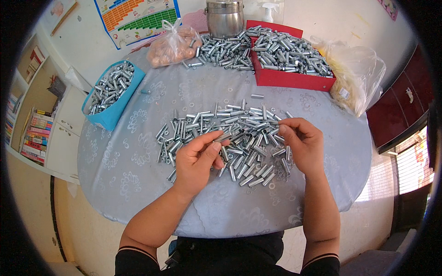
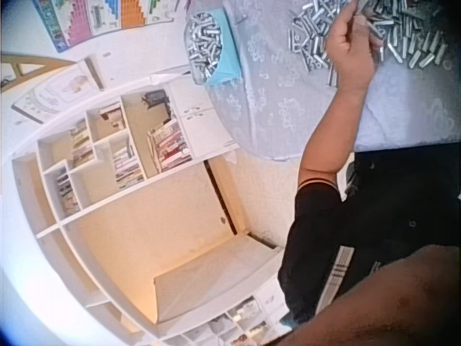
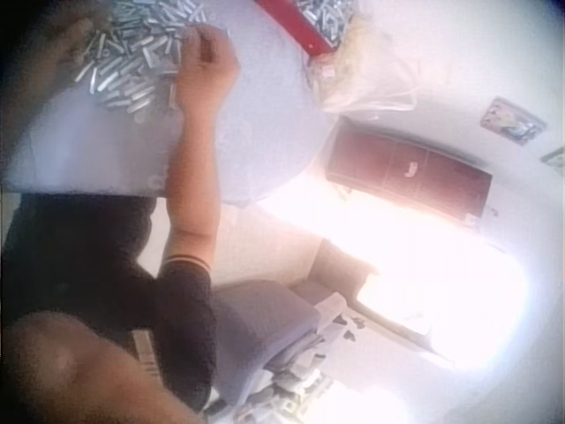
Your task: The person sits at a table and repeatedly picks up small metal bolts and washers from a central pile. They insert the washers onto the bolts by hand and place the assembled units into a blue container on the left.
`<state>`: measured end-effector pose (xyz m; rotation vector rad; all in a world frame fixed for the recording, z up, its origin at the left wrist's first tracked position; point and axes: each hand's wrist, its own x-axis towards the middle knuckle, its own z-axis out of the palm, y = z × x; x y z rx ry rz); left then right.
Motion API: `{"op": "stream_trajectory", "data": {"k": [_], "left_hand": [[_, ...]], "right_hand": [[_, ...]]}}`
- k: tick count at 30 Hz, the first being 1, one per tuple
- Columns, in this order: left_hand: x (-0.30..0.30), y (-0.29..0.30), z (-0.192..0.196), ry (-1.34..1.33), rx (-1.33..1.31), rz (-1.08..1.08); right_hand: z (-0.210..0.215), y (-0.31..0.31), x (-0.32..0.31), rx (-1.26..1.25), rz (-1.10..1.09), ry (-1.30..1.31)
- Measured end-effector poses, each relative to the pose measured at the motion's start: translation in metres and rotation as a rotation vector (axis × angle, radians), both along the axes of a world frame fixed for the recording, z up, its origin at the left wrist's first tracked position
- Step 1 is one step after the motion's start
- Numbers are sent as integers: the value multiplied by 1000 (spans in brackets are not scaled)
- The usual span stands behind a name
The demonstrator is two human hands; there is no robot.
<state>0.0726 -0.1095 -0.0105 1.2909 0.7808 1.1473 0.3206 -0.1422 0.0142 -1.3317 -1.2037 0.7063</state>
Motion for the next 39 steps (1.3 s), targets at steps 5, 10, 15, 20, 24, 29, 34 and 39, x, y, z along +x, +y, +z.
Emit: {"op": "stream_trajectory", "data": {"k": [5, 10, 15, 20, 24, 29, 34, 39], "left_hand": [[-1, 2, 5, 6, -22, 57], [-3, 4, 5, 18, -14, 84], [-6, 7, 6, 14, -13, 134], [-11, 14, 9, -30, -6, 175], [-19, 23, 13, -64, -5, 250], [-23, 21, 19, -91, -42, 249], [-22, 21, 17, -114, -1, 217], [-27, 21, 15, -105, -17, 214]], "right_hand": [[5, 1, 1, -25, -51, -35], [1, 1, -2, -1, -14, -244], [-8, 4, -15, 191, 264, -539], [-7, 2, -36, 166, 410, -671], [4, 4, -52, 13, 458, -917], [-6, 16, -75, 56, 507, -840], [1, 20, -66, -7, 447, -952], [0, 17, -61, -47, 393, -1011]]}}
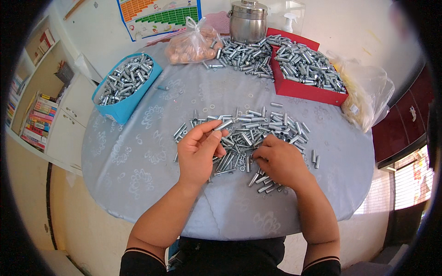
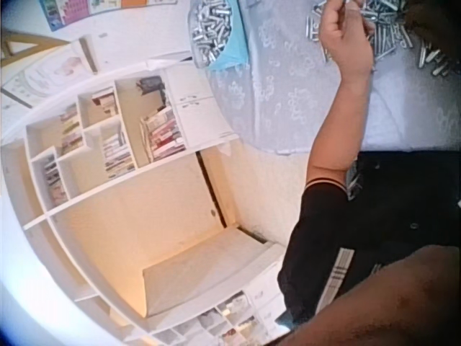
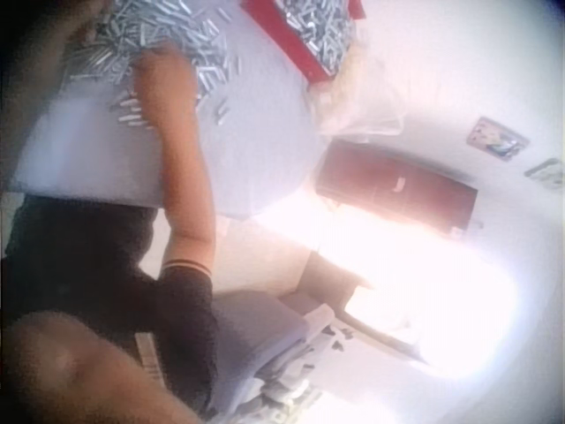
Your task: The person sits at a table and repeatedly picks up small metal bolts and washers from a central pile. They insert the washers onto the bolts by hand and place the assembled units into a blue container on the left.
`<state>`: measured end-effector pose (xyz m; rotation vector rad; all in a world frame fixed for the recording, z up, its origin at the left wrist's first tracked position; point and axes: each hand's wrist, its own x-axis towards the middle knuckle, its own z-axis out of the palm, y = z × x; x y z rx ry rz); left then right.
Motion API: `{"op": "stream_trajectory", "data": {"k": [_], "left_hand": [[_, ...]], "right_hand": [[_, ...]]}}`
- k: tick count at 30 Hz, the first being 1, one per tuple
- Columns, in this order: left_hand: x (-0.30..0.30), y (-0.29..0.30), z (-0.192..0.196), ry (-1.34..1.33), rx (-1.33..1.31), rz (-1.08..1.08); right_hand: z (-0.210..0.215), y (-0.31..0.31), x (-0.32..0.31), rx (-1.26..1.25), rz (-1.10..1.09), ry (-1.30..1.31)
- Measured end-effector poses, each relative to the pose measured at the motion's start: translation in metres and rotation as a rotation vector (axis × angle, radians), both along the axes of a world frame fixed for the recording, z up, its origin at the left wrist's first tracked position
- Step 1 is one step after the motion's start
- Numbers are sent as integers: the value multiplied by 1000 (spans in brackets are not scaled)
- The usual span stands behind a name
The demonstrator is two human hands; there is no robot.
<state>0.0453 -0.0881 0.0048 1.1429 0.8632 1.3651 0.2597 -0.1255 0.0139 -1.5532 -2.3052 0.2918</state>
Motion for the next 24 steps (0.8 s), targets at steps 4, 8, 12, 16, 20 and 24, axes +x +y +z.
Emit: {"op": "stream_trajectory", "data": {"k": [4, 8, 12, 16, 20, 24], "left_hand": [[1, 0, -1, -2, -8, 10], [1, -1, -1, -6, -12, -2], [2, 0, -5, 3, -23, -34], [4, -2, -4, 10, -30, -30], [5, -2, -8, 11, -31, -39], [8, -4, -6, 22, -30, -33]], "right_hand": [[5, -1, 5, -29, -80, -57], [2, 0, 9, 24, -66, -72], [-1, -1, 1, -19, 46, 74], [-8, 1, -9, 30, 77, 106], [-8, 2, -6, 51, 122, 56], [-17, 4, 1, 97, 156, -9]]}}
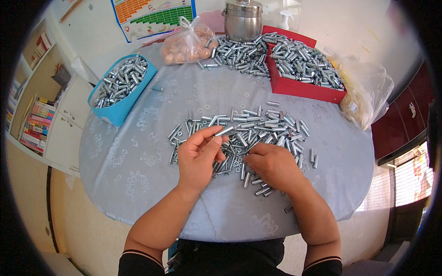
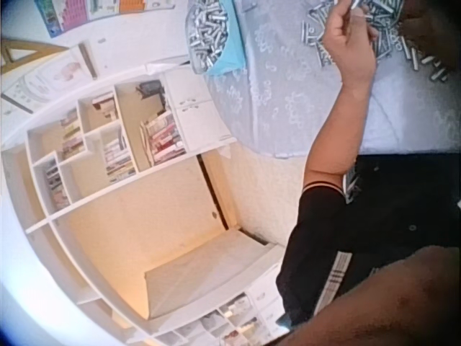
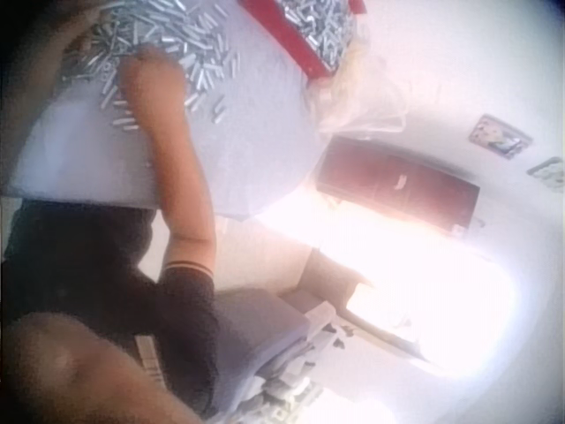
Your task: The person sits at a table and repeatedly picks up small metal bolts and washers from a central pile. They insert the washers onto the bolts by hand and place the assembled units into a blue container on the left.
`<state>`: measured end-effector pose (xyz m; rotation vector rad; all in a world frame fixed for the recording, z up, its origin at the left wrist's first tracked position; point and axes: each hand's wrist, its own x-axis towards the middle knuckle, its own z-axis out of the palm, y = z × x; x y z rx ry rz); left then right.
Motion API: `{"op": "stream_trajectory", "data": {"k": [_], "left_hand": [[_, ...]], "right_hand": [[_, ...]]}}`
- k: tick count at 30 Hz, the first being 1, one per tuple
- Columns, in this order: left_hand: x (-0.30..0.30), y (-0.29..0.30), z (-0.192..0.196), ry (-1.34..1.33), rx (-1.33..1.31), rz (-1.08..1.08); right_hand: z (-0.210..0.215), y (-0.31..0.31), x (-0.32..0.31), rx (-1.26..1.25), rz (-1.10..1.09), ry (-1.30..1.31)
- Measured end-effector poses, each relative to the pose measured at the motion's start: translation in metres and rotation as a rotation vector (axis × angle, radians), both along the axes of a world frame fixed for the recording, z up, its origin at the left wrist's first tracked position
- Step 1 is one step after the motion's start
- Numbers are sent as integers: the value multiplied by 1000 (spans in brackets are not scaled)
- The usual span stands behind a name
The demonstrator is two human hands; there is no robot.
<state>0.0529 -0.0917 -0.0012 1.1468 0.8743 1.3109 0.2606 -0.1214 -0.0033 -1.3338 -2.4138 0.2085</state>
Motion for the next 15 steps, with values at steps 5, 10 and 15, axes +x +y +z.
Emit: {"op": "stream_trajectory", "data": {"k": [5, 10, 15], "left_hand": [[2, -3, -4, 17, -14, -27], [1, -2, -9, 18, -55, -102], [3, -5, -11, 90, -68, -198]], "right_hand": [[-1, -1, -2, 6, -68, 120], [5, 1, -4, -369, -375, 763], [-1, 4, -6, -469, -345, 1203]]}}
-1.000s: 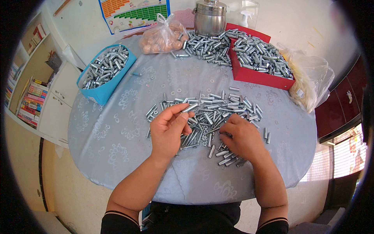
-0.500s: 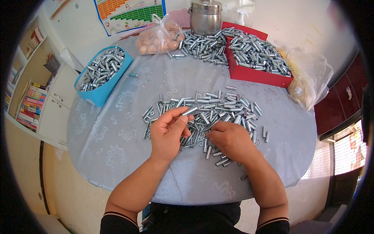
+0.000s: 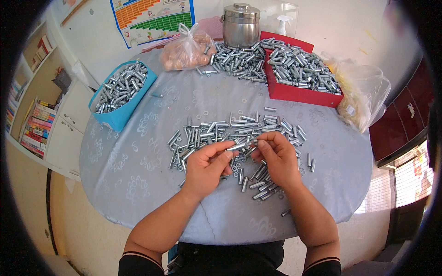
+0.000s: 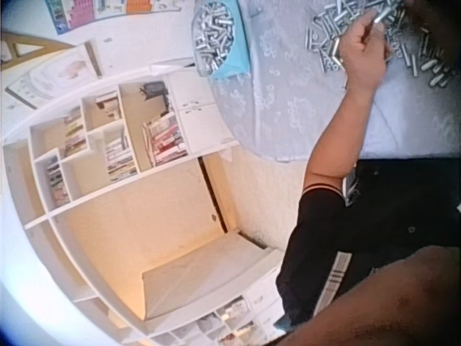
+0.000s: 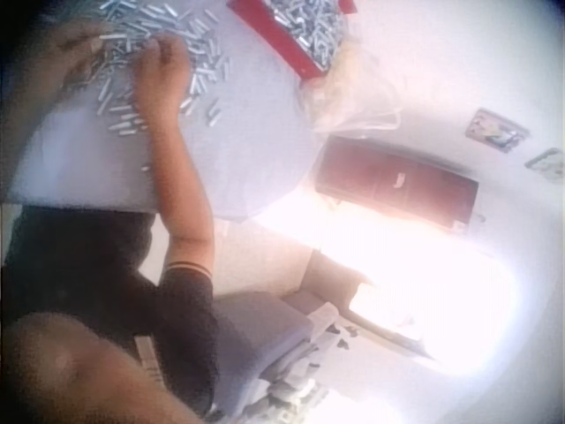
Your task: The person sits at a table and repeatedly picks up small metal bolts and washers from a central pile. They insert the washers onto the bolts by hand and place the assembled units into a blue container on the left.
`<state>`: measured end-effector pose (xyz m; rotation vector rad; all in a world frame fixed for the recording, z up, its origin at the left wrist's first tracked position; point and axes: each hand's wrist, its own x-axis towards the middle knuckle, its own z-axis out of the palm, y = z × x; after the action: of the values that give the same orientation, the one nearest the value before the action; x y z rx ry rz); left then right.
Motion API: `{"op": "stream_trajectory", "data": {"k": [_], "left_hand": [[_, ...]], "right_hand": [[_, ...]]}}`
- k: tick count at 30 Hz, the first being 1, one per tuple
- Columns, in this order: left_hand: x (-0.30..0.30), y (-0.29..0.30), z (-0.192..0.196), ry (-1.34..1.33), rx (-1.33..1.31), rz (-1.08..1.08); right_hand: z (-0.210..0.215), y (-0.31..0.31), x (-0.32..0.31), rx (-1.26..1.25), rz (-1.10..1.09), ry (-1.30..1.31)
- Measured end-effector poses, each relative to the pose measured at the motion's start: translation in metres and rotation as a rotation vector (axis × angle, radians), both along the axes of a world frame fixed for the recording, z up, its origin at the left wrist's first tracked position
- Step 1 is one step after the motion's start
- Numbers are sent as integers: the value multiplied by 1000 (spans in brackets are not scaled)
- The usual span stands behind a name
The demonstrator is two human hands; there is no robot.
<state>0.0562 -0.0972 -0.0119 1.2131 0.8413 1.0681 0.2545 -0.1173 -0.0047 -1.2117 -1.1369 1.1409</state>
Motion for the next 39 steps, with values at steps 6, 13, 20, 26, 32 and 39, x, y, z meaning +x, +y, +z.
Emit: {"op": "stream_trajectory", "data": {"k": [6, 13, 20, 26, 32, 39], "left_hand": [[3, 0, 3, 65, -9, -17], [2, -1, 1, 31, -21, -24], [2, -1, 2, 47, 6, -61], [1, -2, 3, 38, 42, -121], [4, -1, 4, 24, -30, -111], [3, -1, 4, 20, -31, -101]], "right_hand": [[1, 1, -1, 42, 31, 107], [4, -1, 4, 38, 97, 15], [5, -3, 5, 68, 72, -112], [9, -1, 18, -129, 196, -393], [12, -2, -2, 121, -5, -29], [12, 0, 21, -141, 240, -165]]}}
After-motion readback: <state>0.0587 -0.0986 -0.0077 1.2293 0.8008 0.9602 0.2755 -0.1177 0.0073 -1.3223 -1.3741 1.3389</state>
